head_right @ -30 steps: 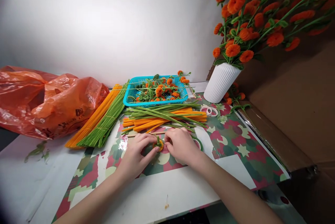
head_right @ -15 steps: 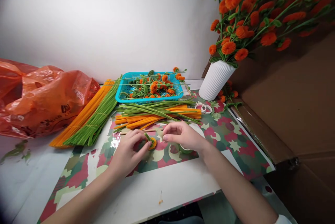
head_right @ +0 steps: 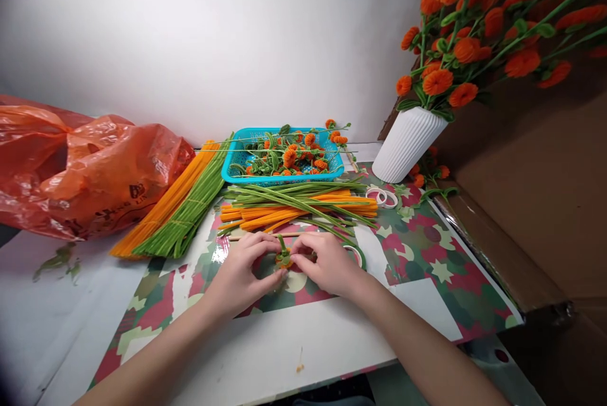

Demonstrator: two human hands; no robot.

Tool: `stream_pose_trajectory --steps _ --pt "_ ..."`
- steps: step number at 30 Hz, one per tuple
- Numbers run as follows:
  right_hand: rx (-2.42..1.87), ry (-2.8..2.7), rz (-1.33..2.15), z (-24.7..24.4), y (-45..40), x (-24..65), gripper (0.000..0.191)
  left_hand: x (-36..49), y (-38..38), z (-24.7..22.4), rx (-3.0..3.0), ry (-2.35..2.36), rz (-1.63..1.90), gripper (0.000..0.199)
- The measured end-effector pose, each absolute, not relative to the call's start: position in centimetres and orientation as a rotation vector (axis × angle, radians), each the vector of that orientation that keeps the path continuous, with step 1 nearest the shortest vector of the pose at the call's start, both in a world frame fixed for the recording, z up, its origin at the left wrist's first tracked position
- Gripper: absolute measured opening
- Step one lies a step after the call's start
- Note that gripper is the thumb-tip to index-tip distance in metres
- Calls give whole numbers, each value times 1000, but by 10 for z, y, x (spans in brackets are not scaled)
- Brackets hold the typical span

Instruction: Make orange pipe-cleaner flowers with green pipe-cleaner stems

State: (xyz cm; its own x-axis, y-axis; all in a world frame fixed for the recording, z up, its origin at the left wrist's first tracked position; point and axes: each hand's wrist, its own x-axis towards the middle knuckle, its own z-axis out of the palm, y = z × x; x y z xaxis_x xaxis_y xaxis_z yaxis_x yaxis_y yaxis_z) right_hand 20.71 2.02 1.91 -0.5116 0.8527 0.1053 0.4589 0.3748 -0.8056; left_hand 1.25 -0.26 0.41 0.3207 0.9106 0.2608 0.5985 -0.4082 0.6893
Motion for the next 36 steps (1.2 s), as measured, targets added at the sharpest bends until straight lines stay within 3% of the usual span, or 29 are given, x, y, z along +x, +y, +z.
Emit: stream_pose_trajectory --steps 3,8,17,28,36 --pt "-1156 -2129 928 12 21 208 9 12 -3 5 2120 1325 866 24" --pt "-1151 -2115 903 10 22 206 10 13 -2 3 2092 1323 912 7" --pt "-1188 -2126 839 8 20 203 12 15 -1 -1 2109 1344 951 6" --pt "-1193 -2177 752 6 19 200 6 17 -1 0 2052 1371 954 10" --pt "-1174 -2156 785 4 23 203 13 13 4 7 2030 1325 885 14"
